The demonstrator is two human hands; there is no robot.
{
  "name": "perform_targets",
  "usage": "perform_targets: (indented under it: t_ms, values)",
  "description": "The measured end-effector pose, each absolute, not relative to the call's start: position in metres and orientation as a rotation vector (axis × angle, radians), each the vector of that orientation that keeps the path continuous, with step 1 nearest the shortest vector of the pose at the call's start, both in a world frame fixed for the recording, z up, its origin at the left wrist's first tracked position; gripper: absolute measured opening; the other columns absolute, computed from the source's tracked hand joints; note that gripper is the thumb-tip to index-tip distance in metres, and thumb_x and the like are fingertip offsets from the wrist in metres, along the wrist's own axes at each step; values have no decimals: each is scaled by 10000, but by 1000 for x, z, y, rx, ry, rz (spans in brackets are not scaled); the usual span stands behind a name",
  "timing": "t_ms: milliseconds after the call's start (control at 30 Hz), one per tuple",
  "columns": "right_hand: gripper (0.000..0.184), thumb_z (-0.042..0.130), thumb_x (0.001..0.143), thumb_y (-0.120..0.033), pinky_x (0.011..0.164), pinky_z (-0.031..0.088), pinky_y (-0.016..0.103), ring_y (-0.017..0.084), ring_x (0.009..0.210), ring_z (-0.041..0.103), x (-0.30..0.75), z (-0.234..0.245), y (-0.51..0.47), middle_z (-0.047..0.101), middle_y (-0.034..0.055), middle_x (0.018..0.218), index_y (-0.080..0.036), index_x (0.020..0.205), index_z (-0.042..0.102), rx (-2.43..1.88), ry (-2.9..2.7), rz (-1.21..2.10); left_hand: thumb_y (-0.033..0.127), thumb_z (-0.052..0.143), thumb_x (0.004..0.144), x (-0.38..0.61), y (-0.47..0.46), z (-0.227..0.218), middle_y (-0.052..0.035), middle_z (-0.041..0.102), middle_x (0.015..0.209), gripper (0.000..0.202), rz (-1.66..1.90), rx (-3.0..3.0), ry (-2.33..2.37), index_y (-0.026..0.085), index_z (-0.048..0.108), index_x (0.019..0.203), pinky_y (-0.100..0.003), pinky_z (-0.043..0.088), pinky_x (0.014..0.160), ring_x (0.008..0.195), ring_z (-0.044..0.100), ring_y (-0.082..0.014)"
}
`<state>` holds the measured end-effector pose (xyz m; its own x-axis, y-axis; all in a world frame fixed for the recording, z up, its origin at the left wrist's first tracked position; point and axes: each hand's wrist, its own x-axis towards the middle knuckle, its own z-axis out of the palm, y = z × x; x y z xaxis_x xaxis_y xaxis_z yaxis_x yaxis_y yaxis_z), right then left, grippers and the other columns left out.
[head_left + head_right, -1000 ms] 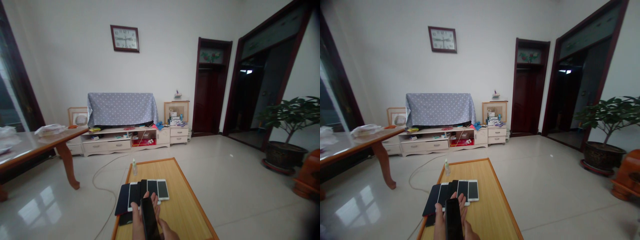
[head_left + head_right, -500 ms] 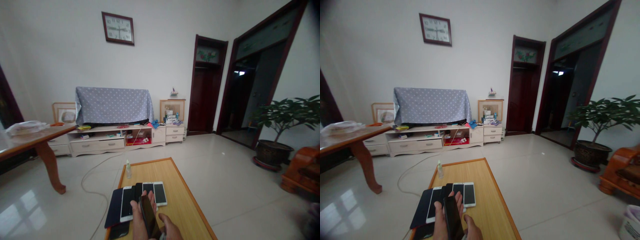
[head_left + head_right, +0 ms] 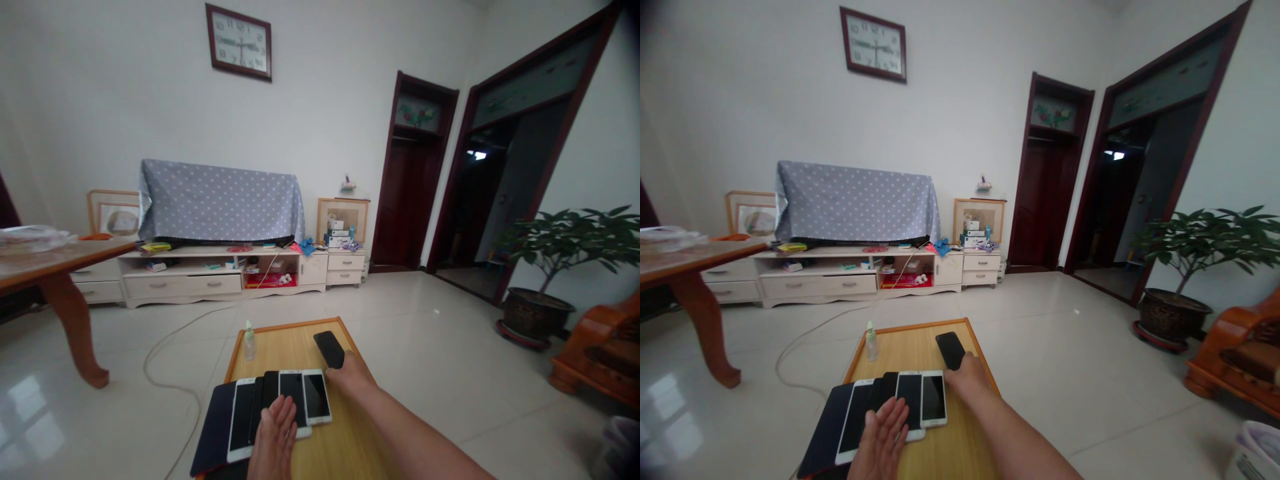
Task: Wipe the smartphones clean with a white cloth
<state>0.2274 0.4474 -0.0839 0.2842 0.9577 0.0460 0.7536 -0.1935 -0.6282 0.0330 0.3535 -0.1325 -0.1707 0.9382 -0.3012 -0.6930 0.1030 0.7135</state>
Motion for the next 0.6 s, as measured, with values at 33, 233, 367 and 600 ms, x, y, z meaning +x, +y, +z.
perform_targets:
  t_ms: [33, 233, 367, 600]
  values:
    - [380, 765, 670, -322, 674, 462, 287, 275, 891, 705, 228, -86, 458, 747, 139, 976, -138, 1000, 719, -2044, -1534, 473, 417, 482, 991, 31, 356, -135, -151, 609, 1413, 357, 1499, 341, 916, 214, 646, 1235, -528, 269, 1235, 1376, 508, -294]
    - [374, 786, 669, -230, 750, 479, 299, 295, 993, 705, 230, -98, 500, 733, 188, 1076, -119, 1023, 741, -2201, -1514, 451, 331, 517, 970, 19, 371, -155, -171, 610, 1407, 312, 1412, 284, 907, 197, 656, 1215, -539, 260, 1232, 1401, 468, -305]
    - [340, 801, 726, -225, 824, 498, 312, 302, 1054, 690, 230, -105, 516, 713, 198, 1123, -108, 1038, 734, -2271, -1491, 483, 319, 509, 964, 9, 373, -157, -169, 620, 1397, 299, 1403, 341, 952, 194, 657, 1193, -552, 281, 1220, 1379, 498, -311]
    - [345, 659, 969, -370, 903, 558, 427, 233, 1072, 643, 229, -116, 521, 621, 92, 1254, -169, 1245, 609, -2339, -1466, 550, 389, 353, 1028, 6, 362, -119, -170, 561, 1457, 382, 1350, 275, 1005, 163, 600, 1213, -509, 295, 1226, 1396, 491, -274]
